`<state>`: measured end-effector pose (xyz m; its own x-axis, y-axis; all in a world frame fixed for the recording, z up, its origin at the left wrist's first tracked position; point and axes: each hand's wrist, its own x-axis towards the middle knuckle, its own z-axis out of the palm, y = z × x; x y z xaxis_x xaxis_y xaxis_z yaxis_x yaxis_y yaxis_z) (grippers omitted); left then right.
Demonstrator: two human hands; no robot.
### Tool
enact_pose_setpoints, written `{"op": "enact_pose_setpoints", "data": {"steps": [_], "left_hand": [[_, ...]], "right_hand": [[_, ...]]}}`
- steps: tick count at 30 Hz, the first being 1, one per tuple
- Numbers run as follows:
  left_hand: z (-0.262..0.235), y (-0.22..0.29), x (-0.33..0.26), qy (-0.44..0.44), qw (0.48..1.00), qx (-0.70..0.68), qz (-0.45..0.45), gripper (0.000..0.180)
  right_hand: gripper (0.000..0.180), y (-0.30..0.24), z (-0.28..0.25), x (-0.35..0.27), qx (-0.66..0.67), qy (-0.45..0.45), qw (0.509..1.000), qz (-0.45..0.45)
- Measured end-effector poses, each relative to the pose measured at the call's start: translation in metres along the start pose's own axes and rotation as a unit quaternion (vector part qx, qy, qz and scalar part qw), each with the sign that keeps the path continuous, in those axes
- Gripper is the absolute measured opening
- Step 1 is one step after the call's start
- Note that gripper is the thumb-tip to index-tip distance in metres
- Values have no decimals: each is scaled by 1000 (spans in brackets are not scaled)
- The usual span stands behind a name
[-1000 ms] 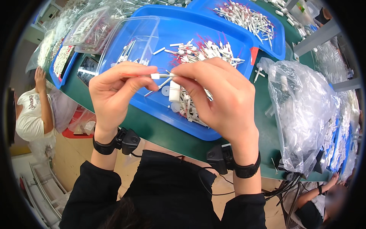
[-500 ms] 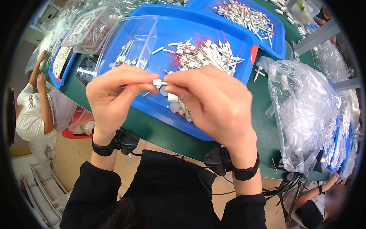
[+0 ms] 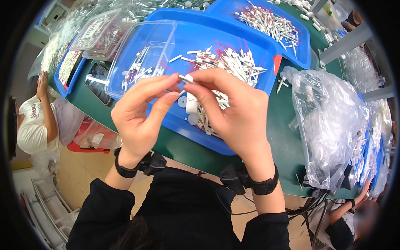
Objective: The person is manually assembling small white electronic or mechanical components, likely connecting wires or inserting parts into housings.
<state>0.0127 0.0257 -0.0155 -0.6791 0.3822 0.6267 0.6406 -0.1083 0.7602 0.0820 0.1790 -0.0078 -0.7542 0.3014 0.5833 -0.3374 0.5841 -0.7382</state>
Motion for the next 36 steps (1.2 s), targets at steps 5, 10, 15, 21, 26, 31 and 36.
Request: {"op": "enact_pose_setpoints", "data": {"steps": [5, 10, 15, 21, 26, 31, 36], "left_hand": [[-53, -4, 39, -79, 968, 222, -85, 17], [-71, -35, 61, -228, 898, 348, -142, 20], [-66, -61, 60, -257, 879, 368, -164, 16], [-61, -65, 61, -250, 883, 376, -132, 18], [-61, -70, 58, -255, 885, 372, -119, 17], [-58, -72, 60, -264, 873, 393, -118, 17], [-64, -51, 65, -153, 921, 280, -222, 23]], "right_hand": [[12, 4, -30, 20, -196, -26, 980, 7], [15, 24, -40, 53, -307, -85, 947, -43], [16, 36, 5, 92, -301, -254, 917, -58], [11, 52, 45, 105, -394, -302, 866, -53], [12, 65, 53, 109, -435, -291, 847, -93], [13, 55, 27, 112, -208, -116, 967, -92], [15, 8, -7, 81, 10, -93, 996, -1]]}}
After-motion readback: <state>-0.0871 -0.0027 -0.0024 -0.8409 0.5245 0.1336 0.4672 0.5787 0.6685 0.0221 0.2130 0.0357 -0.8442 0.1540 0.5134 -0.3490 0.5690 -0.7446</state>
